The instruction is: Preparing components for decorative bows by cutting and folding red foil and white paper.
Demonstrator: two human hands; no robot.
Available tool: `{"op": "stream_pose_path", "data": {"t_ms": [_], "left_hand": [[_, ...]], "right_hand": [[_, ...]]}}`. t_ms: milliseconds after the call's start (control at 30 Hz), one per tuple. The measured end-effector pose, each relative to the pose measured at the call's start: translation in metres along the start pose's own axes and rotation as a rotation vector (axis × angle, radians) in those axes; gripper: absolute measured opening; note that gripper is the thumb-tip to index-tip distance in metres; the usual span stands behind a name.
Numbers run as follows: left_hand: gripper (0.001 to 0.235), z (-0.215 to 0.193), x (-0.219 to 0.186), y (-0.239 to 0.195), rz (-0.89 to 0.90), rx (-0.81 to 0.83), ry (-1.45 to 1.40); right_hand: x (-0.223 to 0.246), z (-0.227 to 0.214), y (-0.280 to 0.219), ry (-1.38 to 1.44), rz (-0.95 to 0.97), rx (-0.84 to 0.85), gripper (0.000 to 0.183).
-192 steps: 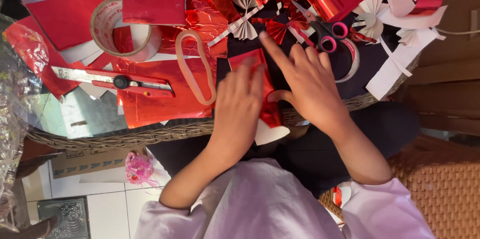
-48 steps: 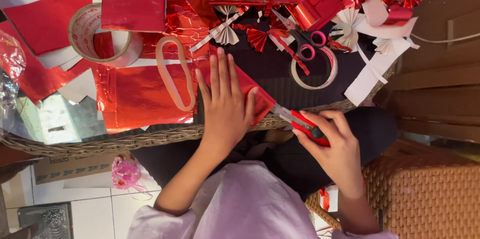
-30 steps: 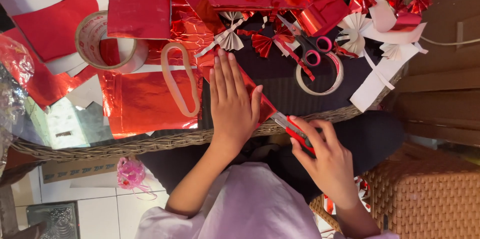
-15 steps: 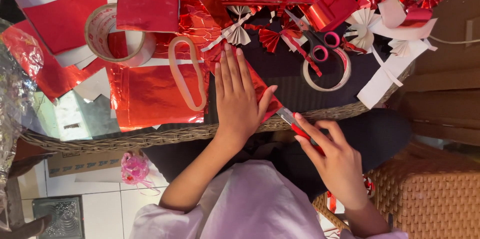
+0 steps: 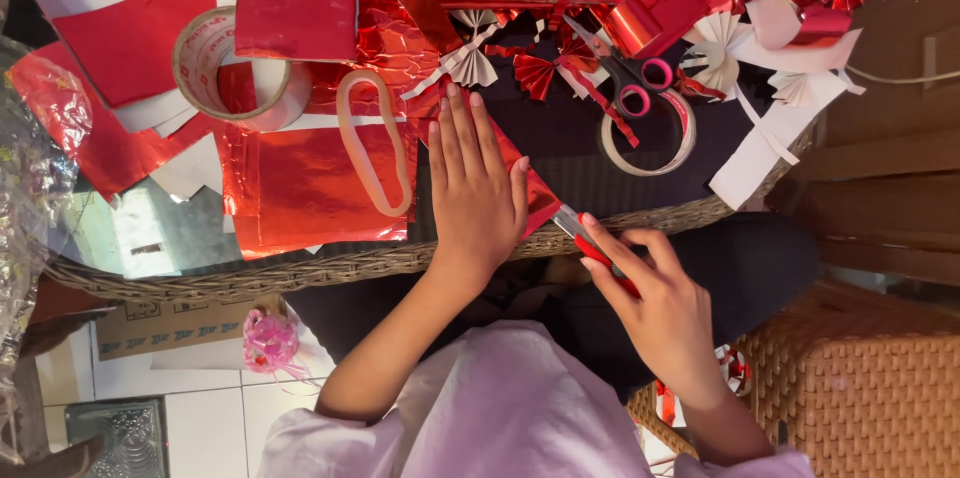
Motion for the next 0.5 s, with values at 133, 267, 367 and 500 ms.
{"op": "stream_pose_path", "data": {"t_ms": [133, 267, 367, 500], "left_hand": [[0.069, -0.002, 0.001, 0.001, 0.0, 0.0, -0.025], [0.069, -0.001, 0.001, 0.001, 0.011, 0.011, -0.014], [0.069, 0.006, -0.001, 0.0, 0.025, -0.056, -0.035], [0.071, 0.005, 0.0, 0.0, 0.032, -0.125, -0.075]], "right_hand": [[-0.003, -0.005, -0.003, 0.012, 0.027, 0.044, 0.048], [-0.002, -0.006, 0.0, -0.014, -0.002, 0.031, 0.049], [-0.003, -0.003, 0.005, 0.007, -0.012, 0.008, 0.047], [-0.004, -0.006, 0.005, 0.016, -0.002, -0.001, 0.045]]}}
Point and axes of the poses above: each hand's wrist, its own y-axis towards the middle knuckle, its own z-axis out of the palm, x = y × z, the point moved 4 cm from there along y, towards the middle knuckle, and after that the axes turned 2 degrees about y, right-handed, at the moved point
